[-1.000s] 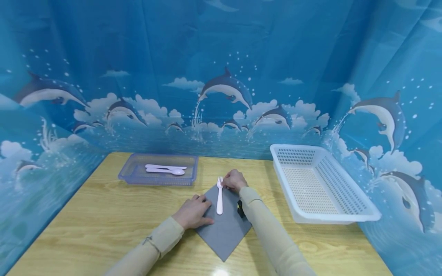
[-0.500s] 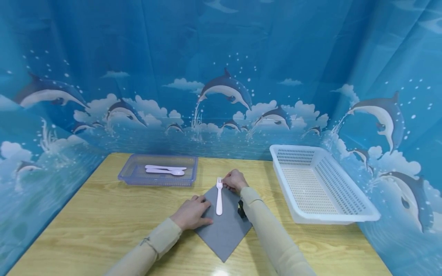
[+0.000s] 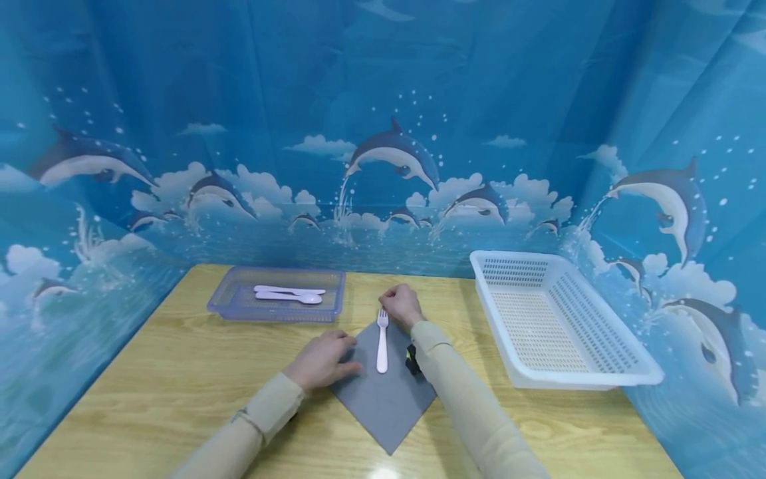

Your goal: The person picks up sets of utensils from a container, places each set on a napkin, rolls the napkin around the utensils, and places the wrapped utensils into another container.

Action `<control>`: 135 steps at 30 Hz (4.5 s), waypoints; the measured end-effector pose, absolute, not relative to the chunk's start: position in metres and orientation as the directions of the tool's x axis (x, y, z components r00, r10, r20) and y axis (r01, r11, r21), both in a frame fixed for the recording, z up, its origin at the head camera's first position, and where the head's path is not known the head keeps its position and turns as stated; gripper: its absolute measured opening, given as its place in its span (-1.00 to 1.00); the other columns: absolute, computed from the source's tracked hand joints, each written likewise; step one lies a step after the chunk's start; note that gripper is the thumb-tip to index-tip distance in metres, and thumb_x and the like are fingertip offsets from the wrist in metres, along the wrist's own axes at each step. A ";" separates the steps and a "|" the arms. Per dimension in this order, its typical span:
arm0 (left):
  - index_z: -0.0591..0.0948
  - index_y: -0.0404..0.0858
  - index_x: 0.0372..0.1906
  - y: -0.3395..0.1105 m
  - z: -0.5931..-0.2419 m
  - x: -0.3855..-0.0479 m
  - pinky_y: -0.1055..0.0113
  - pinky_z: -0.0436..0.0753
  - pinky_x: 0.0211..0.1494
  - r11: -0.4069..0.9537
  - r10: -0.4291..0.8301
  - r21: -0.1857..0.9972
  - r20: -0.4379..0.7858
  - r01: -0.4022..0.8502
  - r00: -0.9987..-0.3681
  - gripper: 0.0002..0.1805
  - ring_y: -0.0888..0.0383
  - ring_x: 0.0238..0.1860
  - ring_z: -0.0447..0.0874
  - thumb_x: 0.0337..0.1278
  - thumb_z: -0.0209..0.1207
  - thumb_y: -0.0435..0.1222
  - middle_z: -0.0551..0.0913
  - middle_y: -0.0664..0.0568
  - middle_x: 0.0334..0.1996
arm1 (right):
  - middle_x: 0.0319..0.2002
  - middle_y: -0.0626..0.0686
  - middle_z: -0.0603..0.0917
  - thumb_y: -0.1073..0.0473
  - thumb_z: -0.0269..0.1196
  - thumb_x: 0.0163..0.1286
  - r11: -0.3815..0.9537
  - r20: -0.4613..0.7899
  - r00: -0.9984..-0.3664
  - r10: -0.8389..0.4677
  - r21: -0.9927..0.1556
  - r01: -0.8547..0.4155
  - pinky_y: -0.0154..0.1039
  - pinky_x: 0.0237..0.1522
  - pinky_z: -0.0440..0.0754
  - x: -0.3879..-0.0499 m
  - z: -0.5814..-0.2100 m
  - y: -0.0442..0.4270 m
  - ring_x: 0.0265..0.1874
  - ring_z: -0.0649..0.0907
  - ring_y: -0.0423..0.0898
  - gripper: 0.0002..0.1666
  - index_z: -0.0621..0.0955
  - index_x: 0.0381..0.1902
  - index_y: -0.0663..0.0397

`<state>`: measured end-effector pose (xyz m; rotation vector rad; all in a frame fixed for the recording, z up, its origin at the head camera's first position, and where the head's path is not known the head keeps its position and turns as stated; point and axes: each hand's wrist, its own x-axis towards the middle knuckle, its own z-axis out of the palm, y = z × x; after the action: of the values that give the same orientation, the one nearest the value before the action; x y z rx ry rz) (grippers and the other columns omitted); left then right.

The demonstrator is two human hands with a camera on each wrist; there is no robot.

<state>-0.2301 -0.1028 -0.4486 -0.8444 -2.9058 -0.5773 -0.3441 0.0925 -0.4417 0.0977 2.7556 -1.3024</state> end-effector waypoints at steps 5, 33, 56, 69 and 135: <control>0.65 -0.36 0.01 -0.107 -0.447 -0.232 0.03 0.66 -0.03 0.785 0.478 0.340 0.198 0.517 -0.856 -0.52 -0.08 -0.14 0.68 0.12 0.35 -0.08 0.70 -0.17 -0.11 | -0.36 0.00 0.71 0.13 0.20 0.36 0.635 -0.044 -0.999 -0.009 -0.772 0.028 -0.32 -0.43 0.55 -0.344 -0.442 0.082 -0.42 0.63 -0.14 -0.81 0.71 -0.24 0.08; 0.72 -0.40 -0.24 -0.182 -0.429 -0.262 -0.07 0.66 -0.14 0.885 0.095 0.369 0.455 0.285 -0.885 -0.79 -0.20 -0.27 0.71 0.17 0.29 -0.30 0.74 -0.27 -0.29 | -0.20 -0.02 0.75 0.13 0.15 0.47 0.694 0.177 -0.911 -0.371 -0.599 -0.399 -0.33 -0.27 0.67 -0.341 -0.421 -0.013 -0.28 0.69 -0.19 -0.76 0.71 -0.07 0.07; 0.69 -0.33 -0.12 -0.202 -0.443 -0.269 -0.35 0.51 -0.02 0.941 0.019 0.294 0.441 0.164 -0.897 -0.75 -0.31 -0.08 0.63 0.14 0.29 -0.27 0.69 -0.30 -0.15 | 0.44 -0.06 0.37 -0.42 -0.64 0.47 0.887 -0.164 -0.873 -0.459 -0.138 -0.440 -0.17 0.43 0.32 -0.338 -0.434 -0.068 0.41 0.38 -0.02 -0.05 0.50 0.33 -0.22; 0.71 -0.28 -0.18 -0.199 -0.444 -0.272 -0.27 0.47 0.05 0.941 0.009 0.293 0.474 0.167 -0.880 -0.80 -0.32 -0.14 0.65 0.11 0.34 -0.26 0.73 -0.25 -0.19 | 0.45 -0.03 0.36 -0.40 -0.66 0.48 0.906 -0.200 -0.884 -0.424 -0.083 -0.415 -0.14 0.42 0.33 -0.341 -0.434 -0.070 0.42 0.37 -0.02 -0.05 0.49 0.34 -0.23; 0.66 -0.36 -0.04 -0.189 -0.442 -0.264 -0.19 0.53 0.05 0.928 0.113 0.250 0.519 0.278 -0.847 -0.63 -0.30 -0.06 0.61 -0.01 0.39 -0.34 0.67 -0.32 -0.11 | -0.02 0.11 0.70 0.28 0.05 0.52 0.668 0.500 -0.843 -0.199 -0.560 -0.490 -0.19 -0.02 0.68 -0.337 -0.404 0.016 -0.02 0.69 -0.01 -0.74 0.61 0.05 0.15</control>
<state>-0.2638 -0.1889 -0.4421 -0.2799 -2.5716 -0.4343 -0.3372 0.0158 -0.4036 -0.7022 3.2279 -1.3007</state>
